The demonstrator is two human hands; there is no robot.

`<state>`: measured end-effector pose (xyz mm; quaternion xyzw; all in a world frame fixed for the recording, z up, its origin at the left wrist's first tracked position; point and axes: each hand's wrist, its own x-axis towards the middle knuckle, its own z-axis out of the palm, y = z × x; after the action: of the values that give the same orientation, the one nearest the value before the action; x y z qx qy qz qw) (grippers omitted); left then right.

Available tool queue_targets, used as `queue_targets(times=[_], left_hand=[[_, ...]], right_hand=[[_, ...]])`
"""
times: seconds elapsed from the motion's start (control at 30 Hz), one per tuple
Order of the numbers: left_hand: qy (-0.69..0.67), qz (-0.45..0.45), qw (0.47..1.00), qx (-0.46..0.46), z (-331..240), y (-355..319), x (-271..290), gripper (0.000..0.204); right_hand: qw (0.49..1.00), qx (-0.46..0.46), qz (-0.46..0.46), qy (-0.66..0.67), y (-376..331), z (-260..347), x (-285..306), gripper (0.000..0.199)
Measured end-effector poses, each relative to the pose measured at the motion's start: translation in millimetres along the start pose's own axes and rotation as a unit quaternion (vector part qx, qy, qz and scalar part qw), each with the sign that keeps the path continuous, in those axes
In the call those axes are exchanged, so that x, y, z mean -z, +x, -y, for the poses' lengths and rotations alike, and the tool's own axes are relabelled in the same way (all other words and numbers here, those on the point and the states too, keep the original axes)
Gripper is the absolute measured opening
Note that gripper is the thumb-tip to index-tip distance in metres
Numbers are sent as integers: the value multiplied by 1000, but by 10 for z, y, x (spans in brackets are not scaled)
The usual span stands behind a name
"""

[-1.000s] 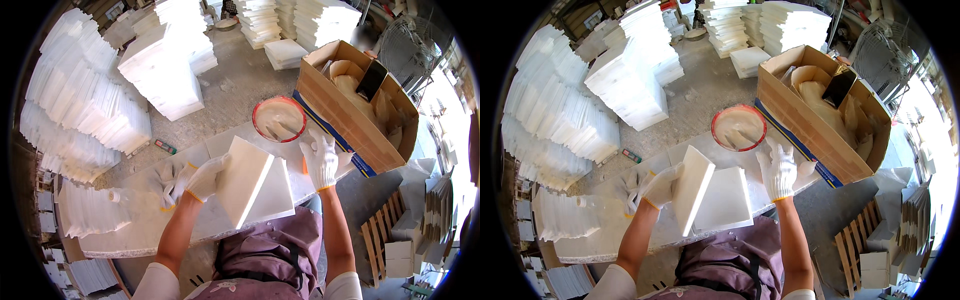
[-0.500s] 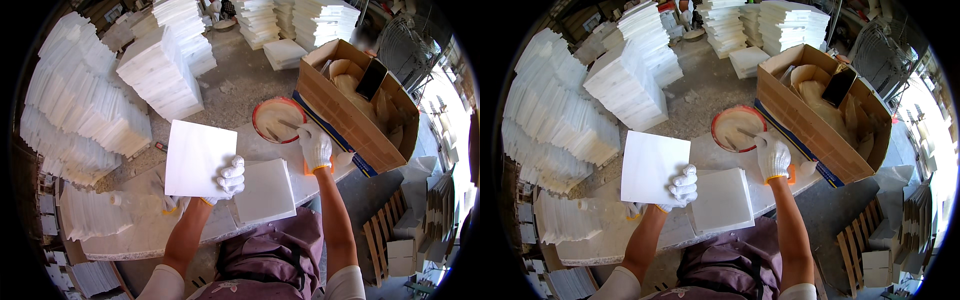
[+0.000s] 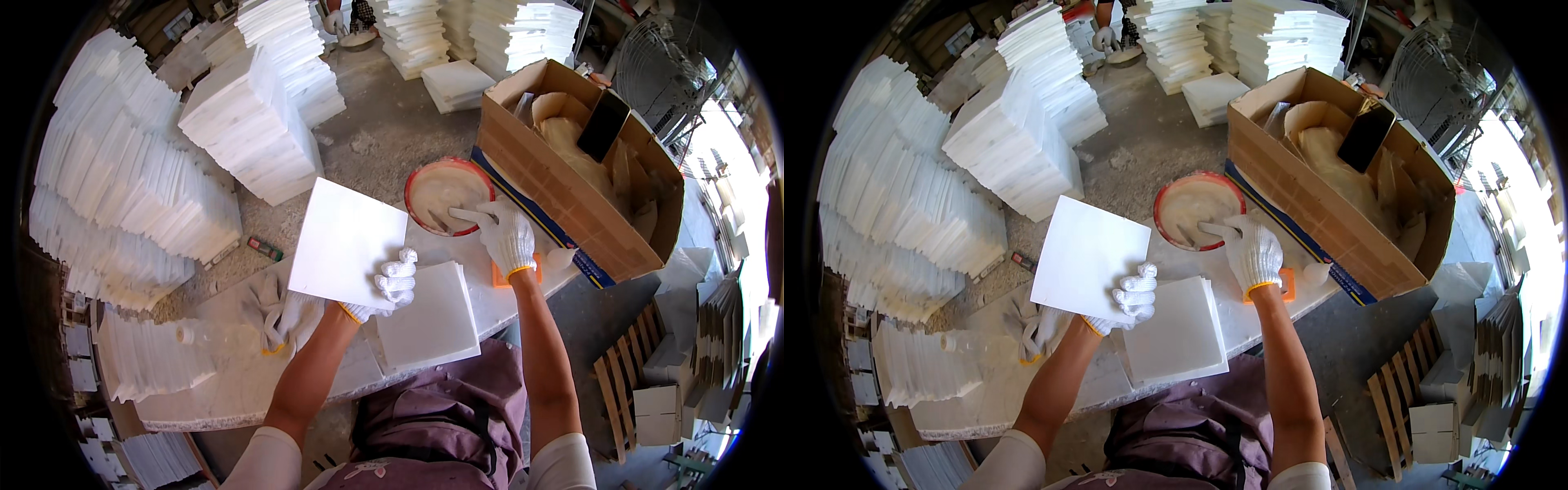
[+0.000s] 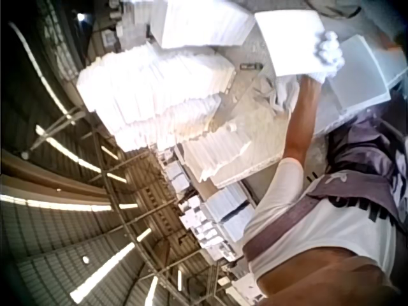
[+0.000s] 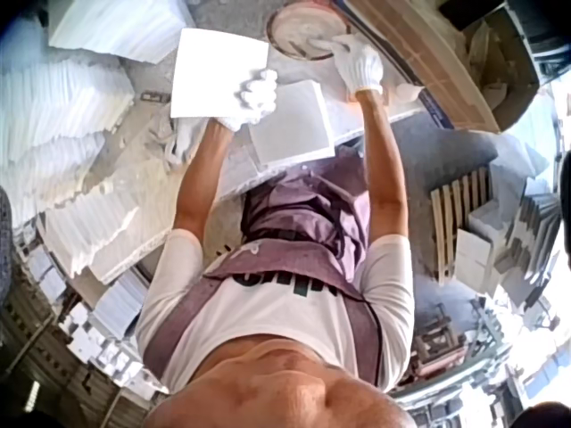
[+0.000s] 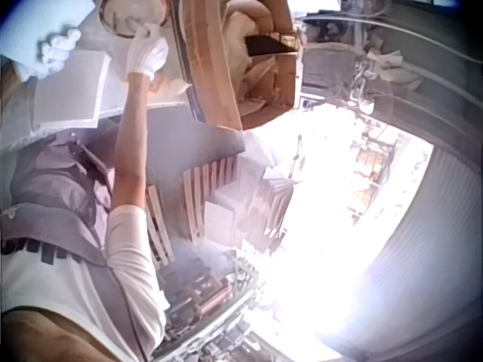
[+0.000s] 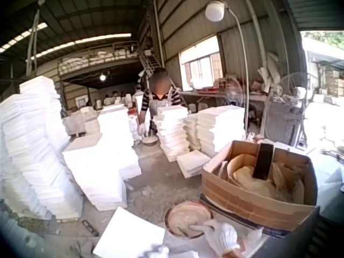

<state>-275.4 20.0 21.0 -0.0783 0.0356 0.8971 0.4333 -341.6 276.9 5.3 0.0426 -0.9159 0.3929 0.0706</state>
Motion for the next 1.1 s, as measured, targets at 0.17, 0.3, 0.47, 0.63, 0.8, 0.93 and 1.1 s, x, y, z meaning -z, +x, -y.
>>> queue_targets(times=[0.17,0.3,0.47,0.63,0.8,0.93,1.1], left_hand=[[-19,2,1000,11,-49,160,50,45],[-75,59,994,54,-173,323,260,56],[20,-11,1000,13,-197,430,76,54],[101,-150,983,-27,-285,267,179,49],[573,-276,759,-140,-271,169,-10,49],[799,-292,497,-170,-100,97,-110,52],[876,-221,428,-34,178,150,-87,45]], right_hand=[[962,-173,41,209,15,154,84,22],[961,-111,42,249,-12,489,154,21],[989,65,-105,85,-26,271,111,23],[968,23,-160,191,-267,185,108,20],[763,-144,-64,627,-763,144,475,36],[670,-219,-45,708,-1425,154,593,35],[629,-218,52,744,-2327,-212,398,37]])
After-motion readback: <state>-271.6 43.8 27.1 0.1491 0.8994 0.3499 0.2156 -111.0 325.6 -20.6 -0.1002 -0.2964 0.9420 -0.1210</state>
